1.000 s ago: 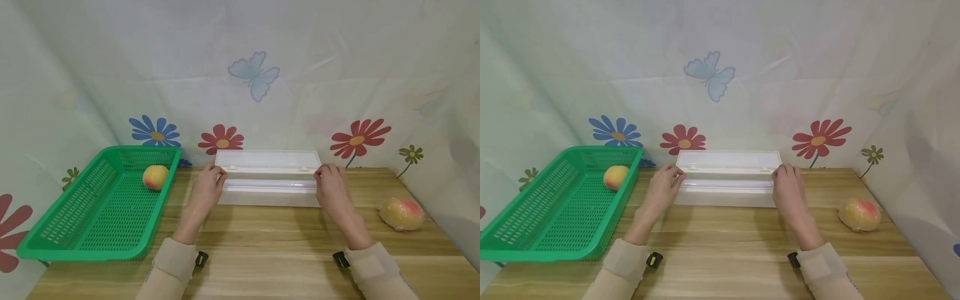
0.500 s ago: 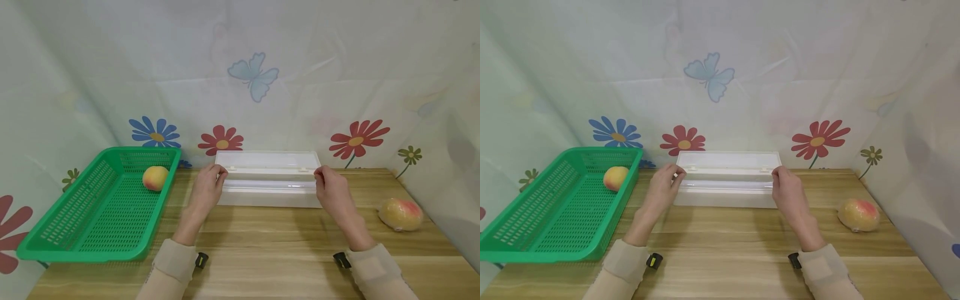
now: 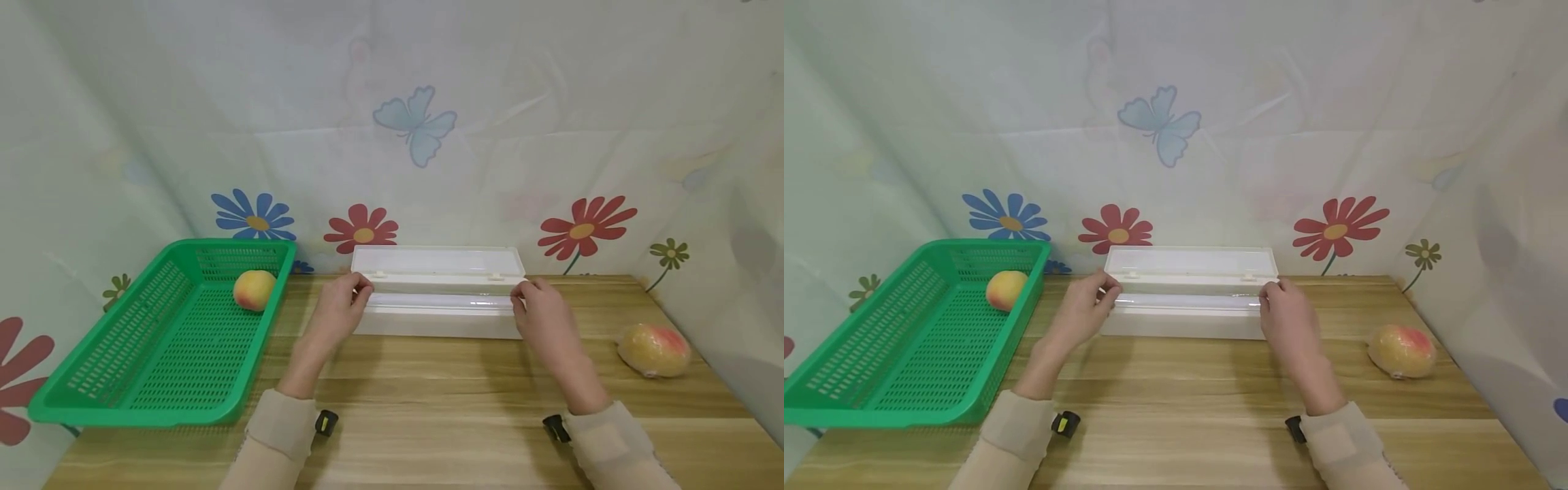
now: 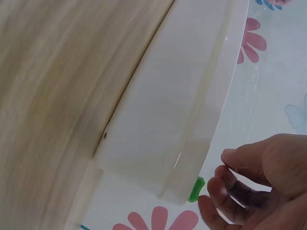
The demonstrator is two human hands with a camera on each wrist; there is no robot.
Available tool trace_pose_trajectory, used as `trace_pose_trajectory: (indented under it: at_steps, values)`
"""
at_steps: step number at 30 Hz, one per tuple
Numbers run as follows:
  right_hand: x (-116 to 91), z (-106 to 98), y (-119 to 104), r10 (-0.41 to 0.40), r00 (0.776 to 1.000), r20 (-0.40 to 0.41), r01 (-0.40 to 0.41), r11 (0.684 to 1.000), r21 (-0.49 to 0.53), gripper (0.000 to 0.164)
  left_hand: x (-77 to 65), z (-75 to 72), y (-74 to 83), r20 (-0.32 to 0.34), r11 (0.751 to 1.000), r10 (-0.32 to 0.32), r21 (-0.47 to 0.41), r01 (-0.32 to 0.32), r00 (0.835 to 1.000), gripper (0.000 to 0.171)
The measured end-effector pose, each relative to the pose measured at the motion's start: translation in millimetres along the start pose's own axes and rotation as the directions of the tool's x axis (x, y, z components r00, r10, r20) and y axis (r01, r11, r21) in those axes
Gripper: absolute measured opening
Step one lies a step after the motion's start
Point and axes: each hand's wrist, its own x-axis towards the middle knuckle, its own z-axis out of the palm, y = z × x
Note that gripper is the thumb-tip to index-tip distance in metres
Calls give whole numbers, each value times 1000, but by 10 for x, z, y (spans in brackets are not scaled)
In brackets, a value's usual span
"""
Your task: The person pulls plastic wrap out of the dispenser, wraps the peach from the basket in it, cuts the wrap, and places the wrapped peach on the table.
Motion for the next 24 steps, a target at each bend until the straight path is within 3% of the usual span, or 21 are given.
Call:
trace_pose_trajectory:
  at_steps: [11,17,24]
  values:
    - [-39,24,-95,65,997,-37,-65,998,-4,5,-28,-34,161,-28,995,-68,67,70,997,9]
    - [-29,-5,-121,101,995,-25,-100,993,60,6,-59,-60,216,-45,990,-138,2,138,989,11]
    - [-23,-31,-116,99,993,-57,-90,986,141,8,-60,-72,222,-85,990,-136,-57,132,987,13]
